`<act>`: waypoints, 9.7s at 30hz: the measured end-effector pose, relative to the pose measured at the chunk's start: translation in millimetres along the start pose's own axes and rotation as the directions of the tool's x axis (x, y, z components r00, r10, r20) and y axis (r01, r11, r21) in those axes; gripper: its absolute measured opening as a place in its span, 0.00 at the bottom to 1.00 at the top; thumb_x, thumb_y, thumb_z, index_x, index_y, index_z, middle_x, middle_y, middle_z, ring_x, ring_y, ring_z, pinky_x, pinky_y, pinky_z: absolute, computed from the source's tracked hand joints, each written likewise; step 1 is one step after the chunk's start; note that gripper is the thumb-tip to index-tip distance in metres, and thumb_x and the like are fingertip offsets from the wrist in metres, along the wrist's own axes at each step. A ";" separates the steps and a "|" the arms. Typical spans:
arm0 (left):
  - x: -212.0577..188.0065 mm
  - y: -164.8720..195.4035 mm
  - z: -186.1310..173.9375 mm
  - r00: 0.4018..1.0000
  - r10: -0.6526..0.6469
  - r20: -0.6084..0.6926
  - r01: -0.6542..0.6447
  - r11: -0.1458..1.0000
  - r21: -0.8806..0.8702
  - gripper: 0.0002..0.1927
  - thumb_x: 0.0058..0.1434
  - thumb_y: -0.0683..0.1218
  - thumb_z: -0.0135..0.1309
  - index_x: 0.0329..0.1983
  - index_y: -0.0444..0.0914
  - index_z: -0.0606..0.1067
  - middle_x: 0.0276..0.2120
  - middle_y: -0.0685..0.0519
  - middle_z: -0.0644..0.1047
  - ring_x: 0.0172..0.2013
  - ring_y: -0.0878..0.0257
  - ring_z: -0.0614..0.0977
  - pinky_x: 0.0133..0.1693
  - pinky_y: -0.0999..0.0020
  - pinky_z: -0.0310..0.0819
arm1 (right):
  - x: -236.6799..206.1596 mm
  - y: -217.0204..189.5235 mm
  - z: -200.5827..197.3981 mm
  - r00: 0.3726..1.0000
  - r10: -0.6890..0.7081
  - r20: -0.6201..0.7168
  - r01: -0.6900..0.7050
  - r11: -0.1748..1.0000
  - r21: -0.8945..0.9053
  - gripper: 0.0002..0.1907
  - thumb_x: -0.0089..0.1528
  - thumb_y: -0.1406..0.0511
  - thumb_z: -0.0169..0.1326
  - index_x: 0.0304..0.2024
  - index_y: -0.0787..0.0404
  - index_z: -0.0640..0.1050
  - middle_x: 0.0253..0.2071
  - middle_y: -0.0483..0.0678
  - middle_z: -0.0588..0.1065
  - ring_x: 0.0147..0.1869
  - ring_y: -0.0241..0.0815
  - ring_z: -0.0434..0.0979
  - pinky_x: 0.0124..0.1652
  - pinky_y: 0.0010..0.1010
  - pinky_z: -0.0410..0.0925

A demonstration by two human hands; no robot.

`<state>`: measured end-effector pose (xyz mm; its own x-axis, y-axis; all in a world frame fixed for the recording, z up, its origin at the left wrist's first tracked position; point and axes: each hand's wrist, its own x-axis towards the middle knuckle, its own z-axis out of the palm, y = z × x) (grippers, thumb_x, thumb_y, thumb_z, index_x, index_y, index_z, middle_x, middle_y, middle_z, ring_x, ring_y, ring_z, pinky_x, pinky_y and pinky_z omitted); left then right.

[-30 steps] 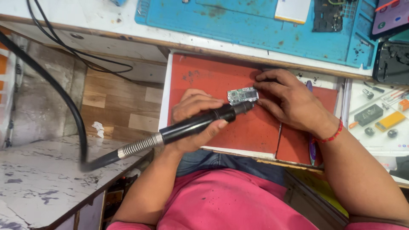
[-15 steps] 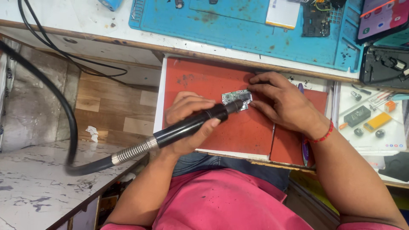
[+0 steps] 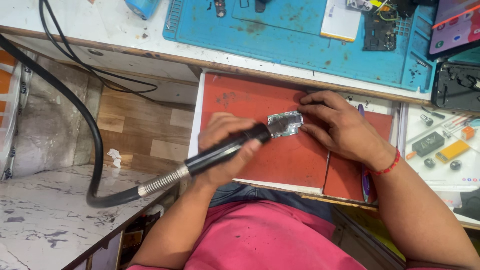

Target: The person uses a toothbrush to clean a small circuit board, then uses a hot air gun to heat the board while holding it with the other hand. The person repeatedly applies heat to different areas of the circuit board throughout the clip.

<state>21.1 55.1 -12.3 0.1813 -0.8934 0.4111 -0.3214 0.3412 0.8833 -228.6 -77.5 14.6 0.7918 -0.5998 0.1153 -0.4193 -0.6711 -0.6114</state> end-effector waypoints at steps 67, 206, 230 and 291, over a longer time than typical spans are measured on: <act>1.5 4.3 4.1 0.999 -0.019 -0.041 0.017 0.999 -0.047 0.16 0.62 0.51 0.66 0.47 0.37 0.79 0.43 0.51 0.83 0.47 0.59 0.81 0.51 0.65 0.77 | 1.8 -8.5 -2.3 0.999 -0.029 0.018 0.030 0.998 -0.056 0.21 0.57 0.67 0.62 0.53 0.65 0.78 0.57 0.57 0.72 0.61 0.56 0.73 0.57 0.40 0.69; 3.0 3.6 3.2 0.998 -0.034 0.057 0.035 0.999 -0.005 0.17 0.62 0.51 0.66 0.49 0.38 0.79 0.46 0.51 0.83 0.47 0.61 0.80 0.52 0.66 0.74 | -0.5 -6.1 -3.2 0.997 -0.071 0.011 0.071 0.996 -0.051 0.20 0.56 0.70 0.63 0.51 0.68 0.78 0.56 0.56 0.73 0.60 0.55 0.74 0.57 0.39 0.70; -2.9 7.3 -2.9 0.994 -0.079 -0.079 0.070 0.992 -0.108 0.15 0.64 0.49 0.64 0.47 0.35 0.78 0.43 0.47 0.82 0.45 0.58 0.81 0.49 0.67 0.77 | -2.2 -9.1 -14.5 0.999 0.003 0.036 -0.001 0.998 -0.069 0.22 0.57 0.68 0.62 0.54 0.65 0.77 0.58 0.56 0.72 0.60 0.55 0.74 0.55 0.38 0.70; -1.2 -2.4 -12.5 0.977 -0.210 -0.048 0.199 0.965 -0.170 0.17 0.65 0.50 0.65 0.50 0.35 0.79 0.44 0.48 0.82 0.43 0.62 0.81 0.47 0.68 0.77 | 0.3 -12.3 2.5 1.000 0.004 -0.026 -0.007 0.993 -0.117 0.28 0.55 0.63 0.67 0.56 0.67 0.76 0.58 0.58 0.71 0.61 0.58 0.72 0.57 0.42 0.69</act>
<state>33.2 59.1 -12.1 0.2890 -0.9301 0.2266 -0.1160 0.2010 0.9727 -222.1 -68.4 20.2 0.7784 -0.6135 0.1329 -0.4738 -0.7131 -0.5167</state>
